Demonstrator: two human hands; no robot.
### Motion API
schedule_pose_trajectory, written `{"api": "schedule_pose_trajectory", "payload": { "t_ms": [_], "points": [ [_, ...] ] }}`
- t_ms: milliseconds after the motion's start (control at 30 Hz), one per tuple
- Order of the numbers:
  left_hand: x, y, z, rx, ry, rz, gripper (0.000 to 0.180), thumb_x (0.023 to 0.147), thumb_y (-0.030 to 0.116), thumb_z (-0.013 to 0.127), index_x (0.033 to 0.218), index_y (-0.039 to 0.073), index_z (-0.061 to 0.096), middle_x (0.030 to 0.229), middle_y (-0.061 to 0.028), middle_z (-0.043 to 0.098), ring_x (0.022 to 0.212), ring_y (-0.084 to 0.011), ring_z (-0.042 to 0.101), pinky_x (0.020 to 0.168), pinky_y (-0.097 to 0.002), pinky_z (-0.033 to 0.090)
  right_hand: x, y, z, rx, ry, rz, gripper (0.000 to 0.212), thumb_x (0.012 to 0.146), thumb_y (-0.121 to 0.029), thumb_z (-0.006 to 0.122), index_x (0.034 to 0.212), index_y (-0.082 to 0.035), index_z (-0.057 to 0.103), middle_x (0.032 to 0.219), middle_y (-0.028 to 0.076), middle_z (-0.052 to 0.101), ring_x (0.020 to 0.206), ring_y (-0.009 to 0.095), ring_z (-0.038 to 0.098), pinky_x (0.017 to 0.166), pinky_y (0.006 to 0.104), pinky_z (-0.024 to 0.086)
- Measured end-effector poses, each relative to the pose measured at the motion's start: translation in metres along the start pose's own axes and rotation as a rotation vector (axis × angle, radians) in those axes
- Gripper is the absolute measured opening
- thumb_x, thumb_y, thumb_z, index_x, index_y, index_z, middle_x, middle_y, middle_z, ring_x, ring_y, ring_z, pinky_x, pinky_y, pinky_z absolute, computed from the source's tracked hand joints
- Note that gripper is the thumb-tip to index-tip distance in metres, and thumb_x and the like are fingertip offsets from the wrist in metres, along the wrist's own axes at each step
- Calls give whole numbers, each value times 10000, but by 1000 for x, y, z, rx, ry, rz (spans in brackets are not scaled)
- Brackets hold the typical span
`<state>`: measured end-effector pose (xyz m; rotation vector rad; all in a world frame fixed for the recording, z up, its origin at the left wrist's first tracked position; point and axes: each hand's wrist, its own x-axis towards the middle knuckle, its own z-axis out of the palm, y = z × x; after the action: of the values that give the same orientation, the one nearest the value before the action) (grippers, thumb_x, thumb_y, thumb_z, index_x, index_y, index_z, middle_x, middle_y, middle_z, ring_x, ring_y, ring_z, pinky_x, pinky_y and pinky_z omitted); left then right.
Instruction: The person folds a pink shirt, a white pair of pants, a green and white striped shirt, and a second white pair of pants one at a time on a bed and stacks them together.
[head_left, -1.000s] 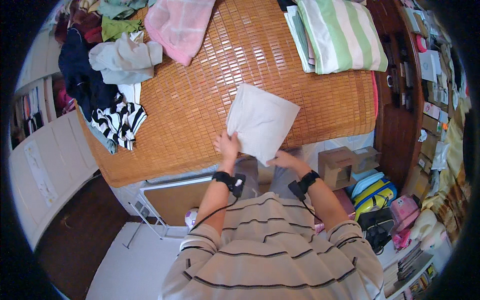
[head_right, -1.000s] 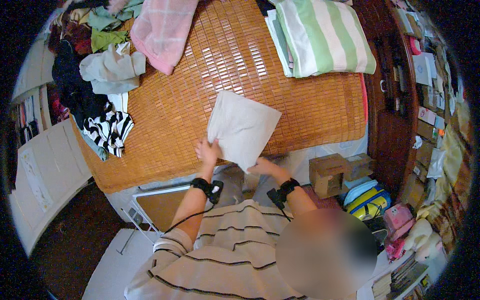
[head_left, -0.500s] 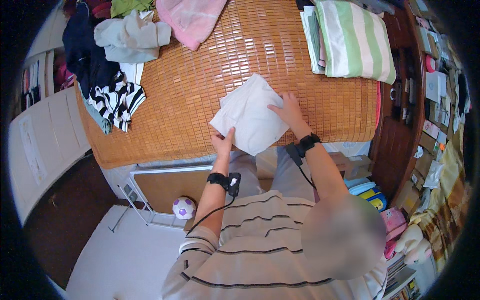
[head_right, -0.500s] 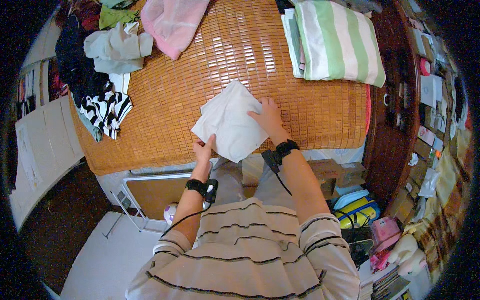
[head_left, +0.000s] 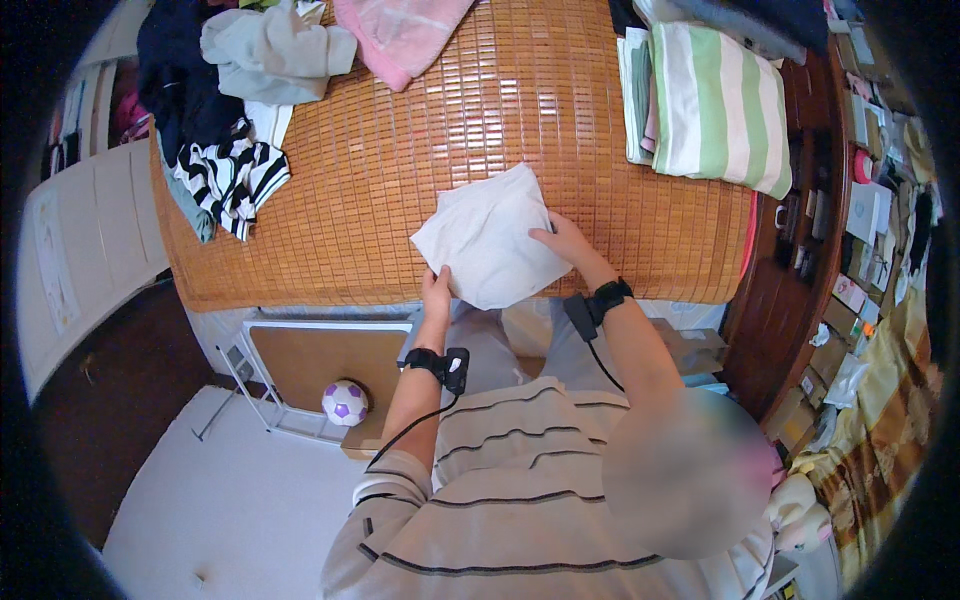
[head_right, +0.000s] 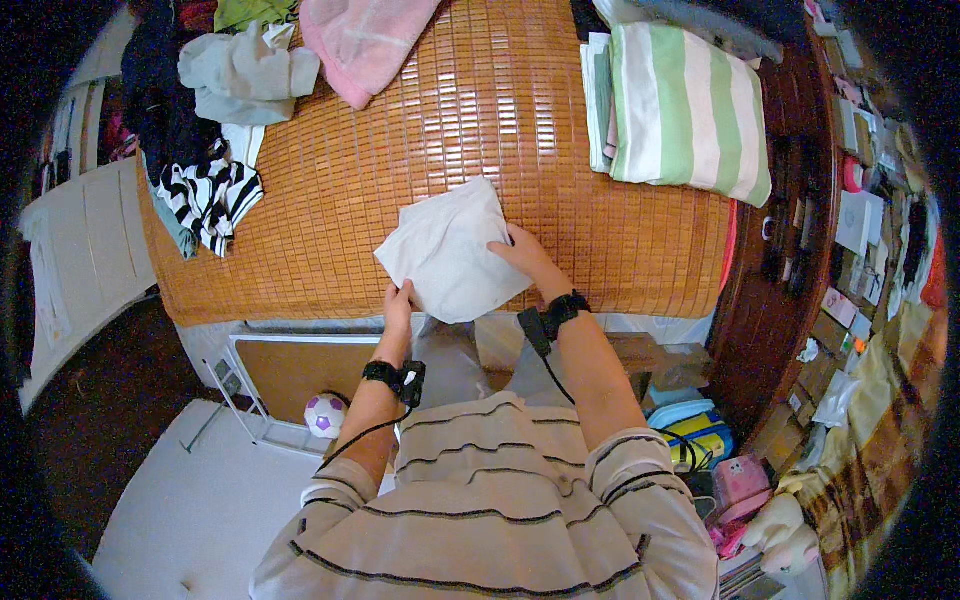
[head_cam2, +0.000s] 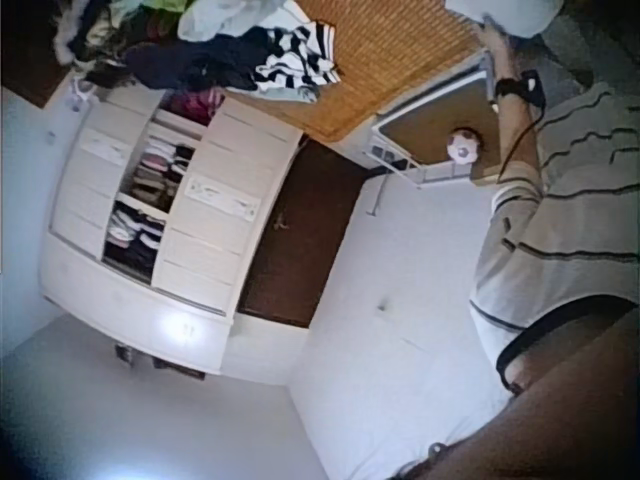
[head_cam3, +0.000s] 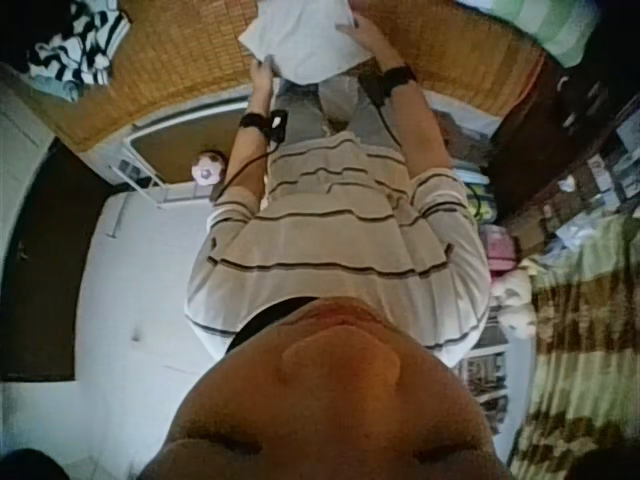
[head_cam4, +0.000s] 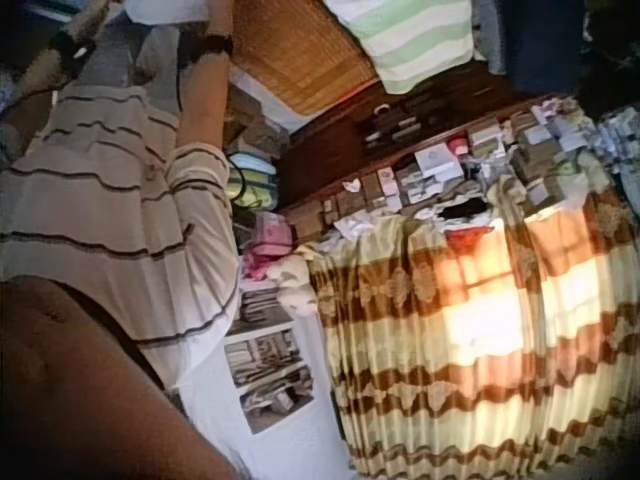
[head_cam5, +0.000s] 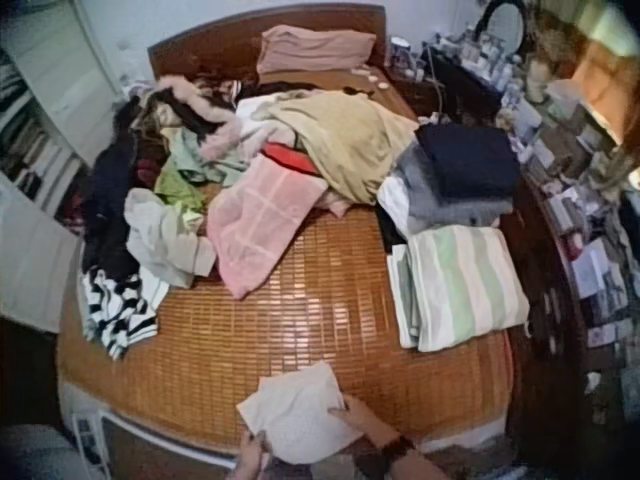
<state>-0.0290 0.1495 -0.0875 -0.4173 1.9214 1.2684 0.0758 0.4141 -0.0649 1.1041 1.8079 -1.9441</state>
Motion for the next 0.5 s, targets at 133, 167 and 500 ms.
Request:
{"api": "schedule_pose_trajectory", "payload": {
  "t_ms": [133, 167, 500],
  "points": [
    [-12, 2, 1, -47, -6, 39, 399, 850, 276, 489, 1133, 4, 415, 1011, -91, 533, 889, -168, 491, 744, -315, 410, -6, 2, -8, 21, -118, -39, 464, 729, -210, 633, 1114, 2, 484, 955, 112, 588, 851, 176, 557, 752, 292, 447],
    [-12, 0, 1, -119, -31, 63, 420, 860, 281, 474, 1170, 15, 379, 1053, -94, 517, 914, -171, 486, 757, -316, 410, -11, -2, -8, 44, -107, 9, 483, 722, -212, 644, 1116, 10, 474, 973, 118, 580, 865, 179, 551, 759, 295, 444],
    [-41, 39, 22, -271, -151, -144, 487, 816, 235, 567, 1202, -1, 388, 1116, -95, 513, 1000, -183, 496, 798, -312, 422, -19, -5, 17, -229, 199, 15, 652, 599, -296, 744, 1071, 48, 453, 985, 208, 555, 902, 312, 549, 775, 346, 440]
  ]
}}
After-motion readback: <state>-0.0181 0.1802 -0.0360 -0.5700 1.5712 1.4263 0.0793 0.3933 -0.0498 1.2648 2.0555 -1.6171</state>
